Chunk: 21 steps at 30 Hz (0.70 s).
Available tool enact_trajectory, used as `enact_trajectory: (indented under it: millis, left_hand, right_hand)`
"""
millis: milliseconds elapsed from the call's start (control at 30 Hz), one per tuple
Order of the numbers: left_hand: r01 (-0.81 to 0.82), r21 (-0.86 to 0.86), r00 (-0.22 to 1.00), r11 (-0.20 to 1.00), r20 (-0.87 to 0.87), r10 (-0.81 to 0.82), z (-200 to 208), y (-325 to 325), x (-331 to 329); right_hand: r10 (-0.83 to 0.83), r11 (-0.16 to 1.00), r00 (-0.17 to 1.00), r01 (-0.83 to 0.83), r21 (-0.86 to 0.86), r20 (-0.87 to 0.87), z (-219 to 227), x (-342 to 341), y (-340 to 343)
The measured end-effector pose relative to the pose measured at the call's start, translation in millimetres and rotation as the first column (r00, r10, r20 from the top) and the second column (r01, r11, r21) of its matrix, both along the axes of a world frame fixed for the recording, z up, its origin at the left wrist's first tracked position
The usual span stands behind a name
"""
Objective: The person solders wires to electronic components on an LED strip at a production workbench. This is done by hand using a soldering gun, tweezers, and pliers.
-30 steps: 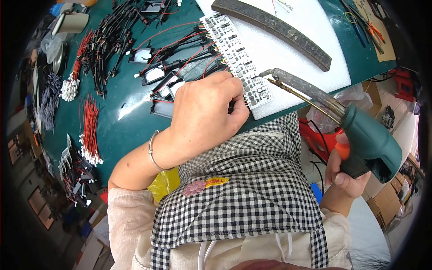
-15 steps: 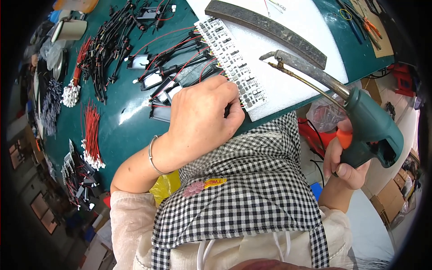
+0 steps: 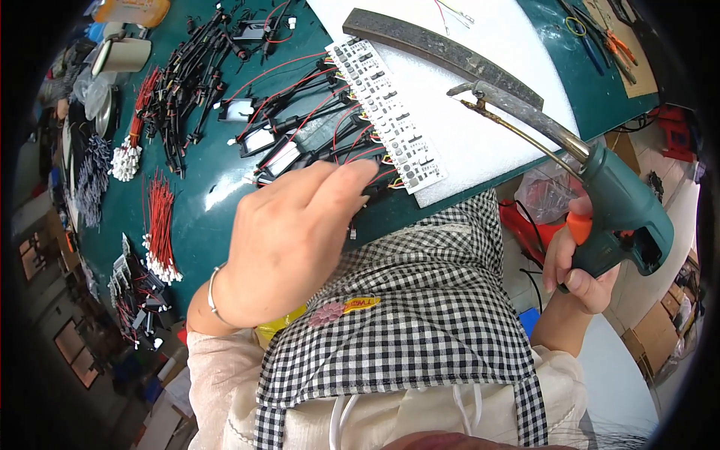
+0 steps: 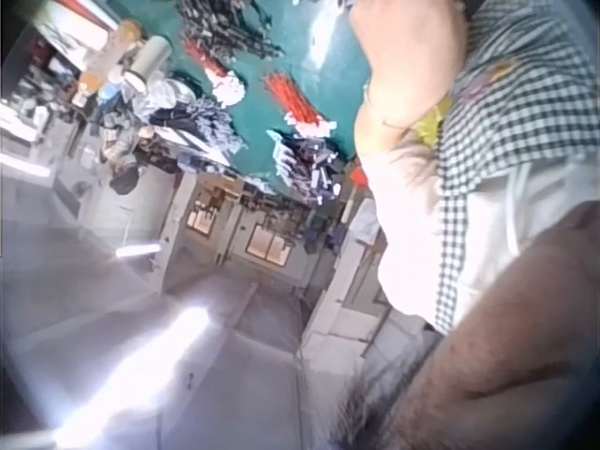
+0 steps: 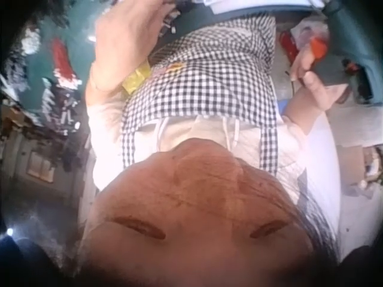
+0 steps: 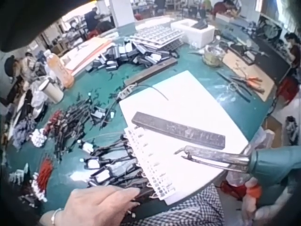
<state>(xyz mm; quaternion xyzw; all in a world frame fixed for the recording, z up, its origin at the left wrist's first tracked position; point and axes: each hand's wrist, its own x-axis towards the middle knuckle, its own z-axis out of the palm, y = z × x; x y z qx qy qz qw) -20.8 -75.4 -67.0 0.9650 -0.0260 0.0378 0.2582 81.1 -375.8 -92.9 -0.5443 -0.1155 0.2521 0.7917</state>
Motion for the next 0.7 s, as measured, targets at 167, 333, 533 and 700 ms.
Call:
enact_trajectory:
  millis: [167,333,533,700]
  left_hand:
    - [-0.018,0.005,0.998,1.0,0.054,0.017,3,11,-19]
    - [-0.106,0.09,0.992,0.99,-0.06,0.112,4,24,-36]
    - [-0.218,0.088,0.973,0.972,0.097,0.21,3,38,-15]
    - [-0.229,0.158,0.925,0.961,0.342,0.164,-25,54,34]
  right_hand:
    - [-0.002,0.999,1.0,0.001,0.032,0.022,-2,5,4]
    - [-0.022,0.998,0.986,0.032,-0.055,0.168,4,9,9]
    - [-0.045,0.964,0.821,0.186,-0.192,0.569,11,40,49]
    - [0.178,0.852,0.624,0.29,-0.437,0.761,1,77,111]
